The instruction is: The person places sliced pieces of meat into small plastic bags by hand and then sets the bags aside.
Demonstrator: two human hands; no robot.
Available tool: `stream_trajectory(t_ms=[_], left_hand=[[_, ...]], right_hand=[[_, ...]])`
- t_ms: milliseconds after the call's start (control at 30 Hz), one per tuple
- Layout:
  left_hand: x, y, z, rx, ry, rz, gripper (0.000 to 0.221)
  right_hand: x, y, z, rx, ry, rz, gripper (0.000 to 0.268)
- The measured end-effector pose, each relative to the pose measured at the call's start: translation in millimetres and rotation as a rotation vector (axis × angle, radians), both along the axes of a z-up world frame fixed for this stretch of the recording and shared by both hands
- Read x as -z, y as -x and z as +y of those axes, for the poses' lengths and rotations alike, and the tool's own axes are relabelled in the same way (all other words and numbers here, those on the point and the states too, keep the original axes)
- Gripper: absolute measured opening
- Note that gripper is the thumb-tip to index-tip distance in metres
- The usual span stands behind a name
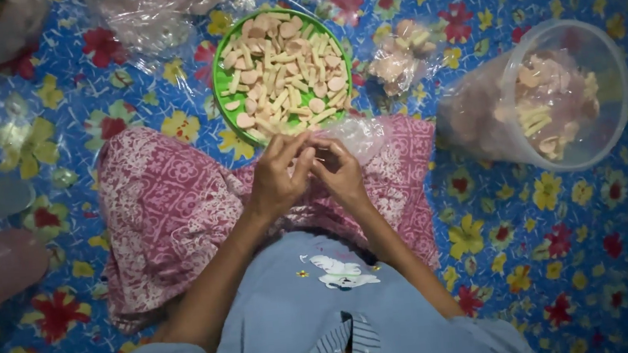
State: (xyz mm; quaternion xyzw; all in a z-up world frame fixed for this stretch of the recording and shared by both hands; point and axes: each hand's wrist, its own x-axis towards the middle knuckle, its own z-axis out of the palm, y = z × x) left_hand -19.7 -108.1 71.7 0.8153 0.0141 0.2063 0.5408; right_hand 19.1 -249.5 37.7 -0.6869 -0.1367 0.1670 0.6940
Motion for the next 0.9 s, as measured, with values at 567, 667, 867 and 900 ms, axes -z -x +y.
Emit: stream_trajectory(t_ms=[567,667,867,900], left_hand=[[35.8,-20.5,13.0,0.07,-0.032,0.122,0.023],[43.5,-24.1,12.6,0.079,-0.019,0.132,0.021],[64.9,-29.7,12.2,0.069,-0.049,0.162,0.016],[66.2,-30.1,12.3,0.066,-0.079,0.173,0.014]], right_hand=[[4.3,-27.9,-1.4,0.136,0.086,0.325,0.017],[14.2,-31.9,-0.3,0.135,0.116,0.336,0.015],[33.4,-42.9,-4.0,0.033,0.262,0.17,0.011],[34.6,-43.2,-3.5,0.02,0.285,0.14,0.011]])
